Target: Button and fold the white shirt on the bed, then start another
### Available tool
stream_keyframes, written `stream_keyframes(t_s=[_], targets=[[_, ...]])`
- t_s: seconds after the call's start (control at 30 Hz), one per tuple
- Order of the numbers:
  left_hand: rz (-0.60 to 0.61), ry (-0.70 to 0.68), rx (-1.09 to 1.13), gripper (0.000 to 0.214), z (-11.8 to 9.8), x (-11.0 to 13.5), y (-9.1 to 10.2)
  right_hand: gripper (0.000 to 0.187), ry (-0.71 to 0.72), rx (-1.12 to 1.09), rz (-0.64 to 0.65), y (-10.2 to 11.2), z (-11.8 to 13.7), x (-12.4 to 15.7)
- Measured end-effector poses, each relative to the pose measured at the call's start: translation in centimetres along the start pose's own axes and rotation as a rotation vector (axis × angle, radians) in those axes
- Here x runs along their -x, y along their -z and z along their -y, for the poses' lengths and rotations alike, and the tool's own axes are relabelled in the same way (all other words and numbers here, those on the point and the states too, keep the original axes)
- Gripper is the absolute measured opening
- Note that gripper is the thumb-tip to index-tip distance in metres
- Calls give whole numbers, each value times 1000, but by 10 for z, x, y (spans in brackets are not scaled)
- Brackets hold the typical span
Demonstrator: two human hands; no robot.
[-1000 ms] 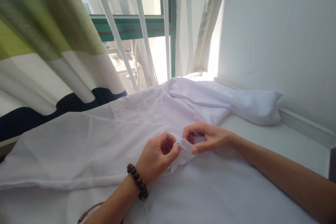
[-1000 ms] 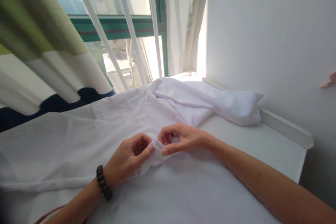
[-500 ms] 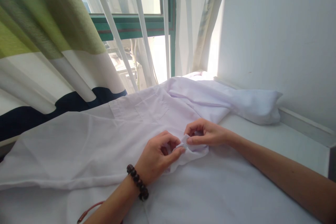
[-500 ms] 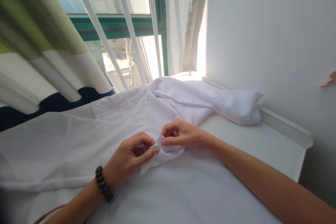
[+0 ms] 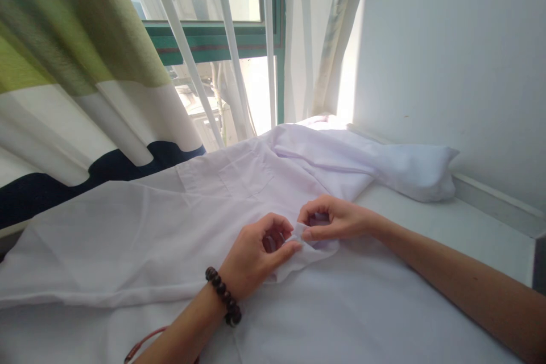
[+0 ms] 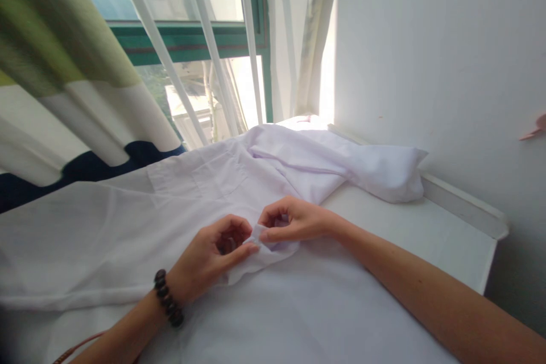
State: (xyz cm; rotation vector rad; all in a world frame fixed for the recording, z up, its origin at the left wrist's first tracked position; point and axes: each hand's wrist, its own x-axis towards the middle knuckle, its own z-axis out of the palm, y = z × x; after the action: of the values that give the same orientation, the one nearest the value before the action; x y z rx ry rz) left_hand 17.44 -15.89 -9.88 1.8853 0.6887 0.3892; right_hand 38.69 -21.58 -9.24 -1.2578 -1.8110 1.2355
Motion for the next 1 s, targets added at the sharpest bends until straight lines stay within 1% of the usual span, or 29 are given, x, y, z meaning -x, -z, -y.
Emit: stream_keyframes(t_s=[0.17, 0.27, 0.47, 0.63, 0.87, 1.0], targets=[[32, -12, -27, 23, -4, 0, 1, 16, 5, 4, 21, 1, 0, 0], [35, -13, -30, 22, -7, 1, 1, 18, -11, 13, 18, 1, 0, 0], [-9, -14, -14, 22, -5, 2, 0, 22, -42, -21, 4, -1, 0, -1], [38, -13, 4, 24, -2, 0, 1, 21, -31, -26, 1, -2, 1, -1], [67, -55, 8, 17, -9, 2, 0, 17, 23, -54, 35, -4, -5, -1], [76, -20, 34, 21, -6, 2, 1, 21, 11, -65, 26, -4, -5, -1]])
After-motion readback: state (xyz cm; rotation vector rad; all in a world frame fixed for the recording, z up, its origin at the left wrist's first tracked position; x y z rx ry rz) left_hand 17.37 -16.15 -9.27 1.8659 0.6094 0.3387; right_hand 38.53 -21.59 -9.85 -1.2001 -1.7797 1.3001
